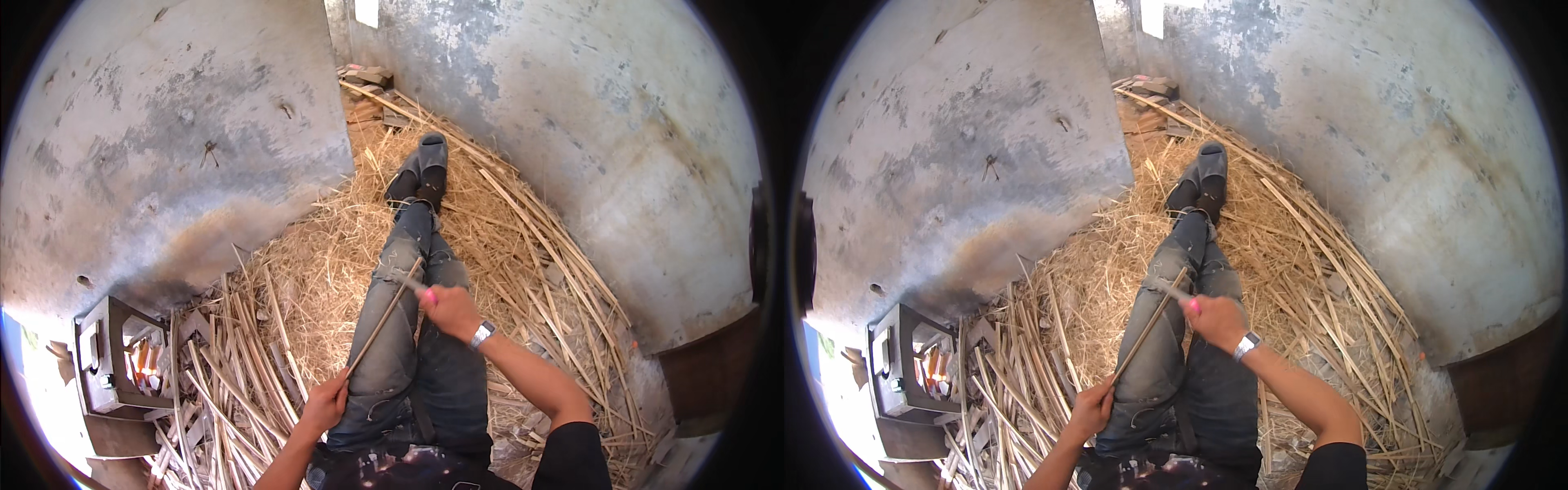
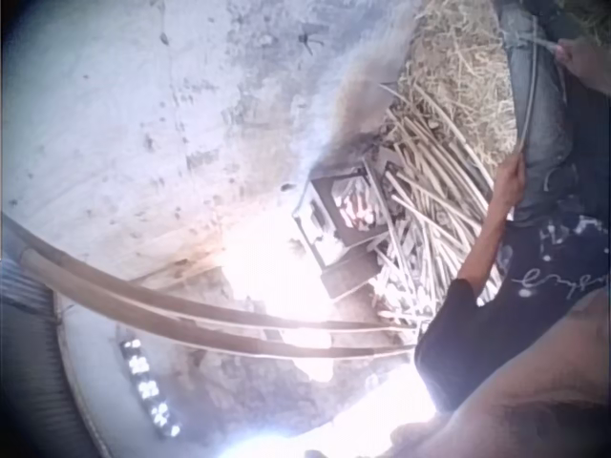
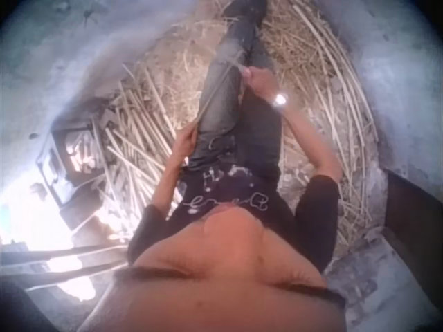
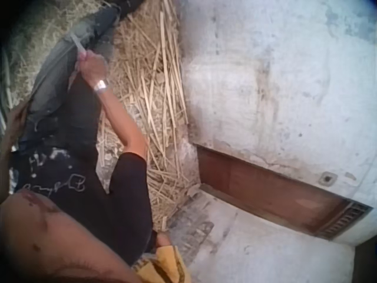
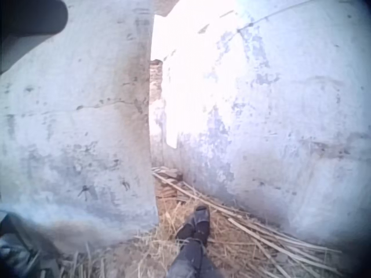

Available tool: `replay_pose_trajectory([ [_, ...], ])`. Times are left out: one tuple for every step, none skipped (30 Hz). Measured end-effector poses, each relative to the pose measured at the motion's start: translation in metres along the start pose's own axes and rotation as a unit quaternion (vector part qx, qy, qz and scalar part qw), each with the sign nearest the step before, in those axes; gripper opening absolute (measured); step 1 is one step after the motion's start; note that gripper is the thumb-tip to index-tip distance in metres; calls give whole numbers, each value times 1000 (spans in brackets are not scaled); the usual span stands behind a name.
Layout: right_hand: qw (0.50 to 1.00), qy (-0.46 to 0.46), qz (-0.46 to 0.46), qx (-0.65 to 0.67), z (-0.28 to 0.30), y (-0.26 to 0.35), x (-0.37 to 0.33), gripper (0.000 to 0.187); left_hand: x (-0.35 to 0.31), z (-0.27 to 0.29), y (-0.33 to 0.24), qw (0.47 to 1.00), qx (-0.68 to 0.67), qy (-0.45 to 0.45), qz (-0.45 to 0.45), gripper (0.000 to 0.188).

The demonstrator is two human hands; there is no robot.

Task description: The person scrapes and shapes a bamboo stick using a knife, shaving down the edges and surface along its length by hand.

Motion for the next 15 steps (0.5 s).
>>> replay_pose_trajectory([
  [1000,1,1,-1,5,-4,10,57,1,0,-2,1000,-1,-2,1,36],
  [1000,-21,-8,-12,11,-5,19,57,4,2,-1,1000,-1,12,13,35],
  [999,-44,-18,-23,16,-4,23,56,6,2,0,999,-2,25,26,34],
  [999,-44,-18,-22,15,1,18,56,5,1,1,999,-1,25,26,34],
  [999,0,4,-46,12,21,8,54,3,1,2,1000,-3,17,24,33],
  [996,40,23,-72,6,32,-4,53,4,-1,3,1000,-8,11,19,32],
  [994,73,73,-41,-3,35,-22,50,7,-3,2,1000,-10,12,16,32],
  [994,74,73,-40,-2,35,-22,50,6,-1,1,1000,-9,6,11,32],
  [994,63,68,-54,1,33,-19,49,4,1,-1,1000,-7,-1,6,32],
  [994,52,63,-67,6,30,-14,48,3,3,-2,1000,-7,0,7,32],
  [999,-19,-42,-20,12,-5,11,48,5,3,-7,1000,-12,-3,7,32],
  [996,-38,-84,1,31,-21,35,49,2,6,-9,1000,-12,-10,15,31],
  [990,-58,-127,21,47,-33,51,50,1,6,-12,1000,-12,-12,16,31],
  [990,-57,-126,20,48,-31,47,50,-1,5,-11,999,-19,-5,34,31],
  [993,-53,-107,24,46,-22,41,51,-1,7,-8,998,-22,2,52,30],
])
Point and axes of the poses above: each hand's wrist, its own x-axis towards the middle knuckle, its own z-axis out of the back of the hand, y = z × x, the point moved 5 cm from there along x, towards the middle knuckle, and after that the axes turned 13 degrees about -z, right-handed, at the moved point
